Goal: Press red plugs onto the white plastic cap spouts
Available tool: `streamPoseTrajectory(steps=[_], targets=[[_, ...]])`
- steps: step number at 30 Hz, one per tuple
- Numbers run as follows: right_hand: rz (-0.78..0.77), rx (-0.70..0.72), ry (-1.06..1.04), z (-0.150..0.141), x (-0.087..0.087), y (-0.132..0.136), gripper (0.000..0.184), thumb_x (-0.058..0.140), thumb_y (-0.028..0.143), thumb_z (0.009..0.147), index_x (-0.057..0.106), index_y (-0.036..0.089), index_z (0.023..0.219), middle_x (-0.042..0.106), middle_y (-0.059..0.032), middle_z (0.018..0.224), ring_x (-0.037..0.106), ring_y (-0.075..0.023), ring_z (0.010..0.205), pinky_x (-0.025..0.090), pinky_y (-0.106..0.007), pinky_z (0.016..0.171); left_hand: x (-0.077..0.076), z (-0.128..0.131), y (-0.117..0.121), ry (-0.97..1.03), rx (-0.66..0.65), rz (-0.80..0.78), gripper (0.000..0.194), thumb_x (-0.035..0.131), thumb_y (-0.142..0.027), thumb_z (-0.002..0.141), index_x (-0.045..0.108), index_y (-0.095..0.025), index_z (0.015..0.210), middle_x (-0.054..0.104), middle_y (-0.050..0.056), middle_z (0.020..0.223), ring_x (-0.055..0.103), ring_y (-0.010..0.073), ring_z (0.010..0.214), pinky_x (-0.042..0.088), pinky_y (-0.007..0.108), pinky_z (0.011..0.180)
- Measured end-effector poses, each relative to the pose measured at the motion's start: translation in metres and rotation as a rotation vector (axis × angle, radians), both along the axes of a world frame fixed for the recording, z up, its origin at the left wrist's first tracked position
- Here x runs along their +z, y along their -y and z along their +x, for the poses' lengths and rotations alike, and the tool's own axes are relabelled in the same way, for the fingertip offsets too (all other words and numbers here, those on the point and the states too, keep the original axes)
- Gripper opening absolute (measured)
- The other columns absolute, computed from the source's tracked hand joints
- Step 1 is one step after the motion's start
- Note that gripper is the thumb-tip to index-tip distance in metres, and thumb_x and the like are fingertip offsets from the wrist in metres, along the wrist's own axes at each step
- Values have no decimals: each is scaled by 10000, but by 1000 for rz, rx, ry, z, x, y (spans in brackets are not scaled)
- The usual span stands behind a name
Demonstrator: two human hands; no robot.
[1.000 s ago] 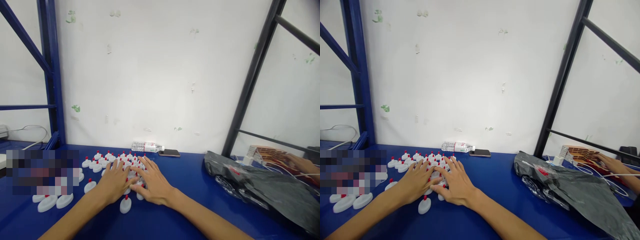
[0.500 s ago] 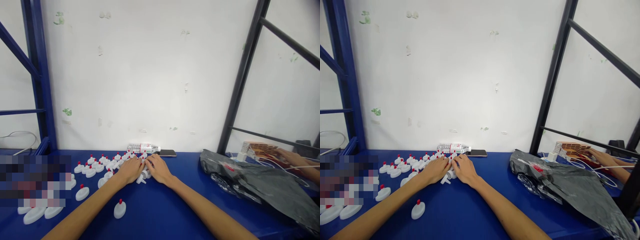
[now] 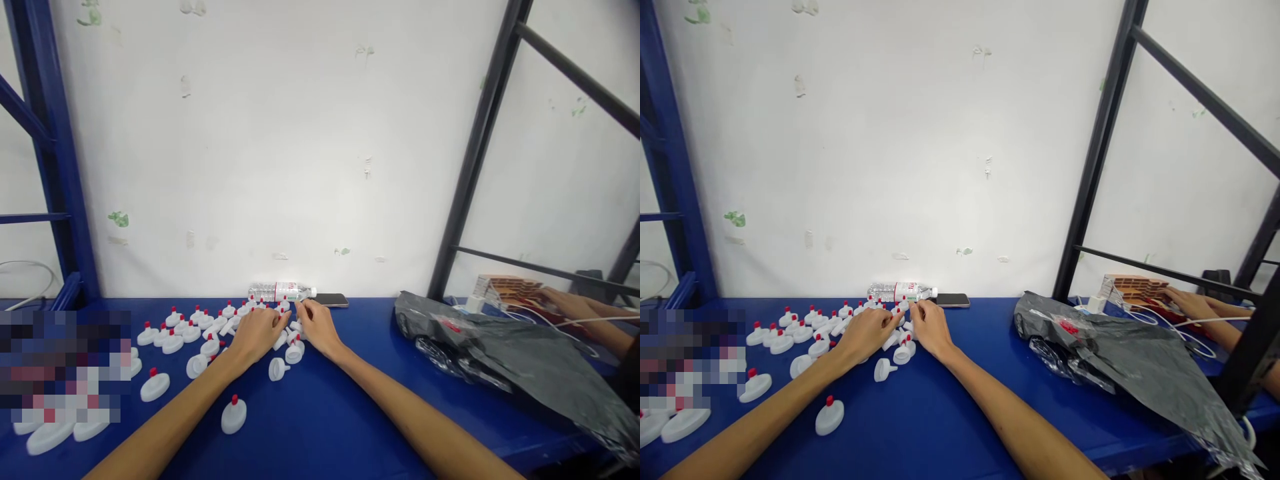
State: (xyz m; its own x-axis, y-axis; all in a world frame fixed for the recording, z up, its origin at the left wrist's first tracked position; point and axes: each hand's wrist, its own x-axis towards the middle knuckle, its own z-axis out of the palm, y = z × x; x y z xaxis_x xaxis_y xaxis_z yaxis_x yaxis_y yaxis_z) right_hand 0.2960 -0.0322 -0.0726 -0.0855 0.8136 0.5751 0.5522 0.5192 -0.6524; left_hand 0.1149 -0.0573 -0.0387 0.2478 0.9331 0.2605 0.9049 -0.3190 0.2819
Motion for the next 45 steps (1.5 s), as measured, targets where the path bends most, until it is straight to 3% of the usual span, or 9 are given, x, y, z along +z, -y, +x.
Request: streamPoseTrajectory(steps=[6,14,19,24,28,37,45], targets=[[-94,36,-103,1,1,0,639,446,646,1067,471,241,574,479,24,554,460,-153,565,315,-314,632,-2,-1,1,-29,21,-11,347,711,-491,1057,735,-175,1198,779,54,1153,763,212,1004,653,438,922],[-165,18,-347,10,5,-6,637,495,774,968,444,256,600,451,19,604,430,-169,632,336,-320,655,-8,2,-2,11,-57,52,319,710,-474,1060,744,-186,1192,779,64,1212,758,231,1088,641,466,989],[-213,86,-496,19,13,-8,673,486,827,947,347,274,590,315,41,587,286,-151,587,277,-327,593,-15,0,-8,51,-52,64,324,715,-473,1058,739,-180,1194,780,55,1168,765,217,1025,656,441,935],[-282,142,-619,26,14,-11,647,505,813,908,477,251,590,266,60,572,243,-130,536,235,-305,537,-15,0,-9,69,-15,62,325,713,-474,1060,736,-179,1193,781,48,1131,766,201,967,664,414,887],[-347,174,-686,28,15,-12,628,535,801,870,528,235,599,351,43,585,276,-118,522,194,-281,491,-13,-2,-9,82,26,83,322,709,-471,1063,734,-182,1202,779,52,1140,763,198,968,663,412,886],[-383,255,-710,27,21,-5,631,579,818,844,531,236,605,262,81,542,182,-94,478,164,-255,456,-15,-3,-10,125,8,135,315,711,-464,1064,732,-175,1188,777,46,1115,761,190,943,663,403,867],[-331,231,-571,23,25,-1,718,375,901,878,515,253,600,287,61,537,238,-113,465,259,-269,466,-16,-6,-14,189,-80,214,286,717,-431,1062,729,-179,1195,772,55,1160,756,198,995,657,421,905]])
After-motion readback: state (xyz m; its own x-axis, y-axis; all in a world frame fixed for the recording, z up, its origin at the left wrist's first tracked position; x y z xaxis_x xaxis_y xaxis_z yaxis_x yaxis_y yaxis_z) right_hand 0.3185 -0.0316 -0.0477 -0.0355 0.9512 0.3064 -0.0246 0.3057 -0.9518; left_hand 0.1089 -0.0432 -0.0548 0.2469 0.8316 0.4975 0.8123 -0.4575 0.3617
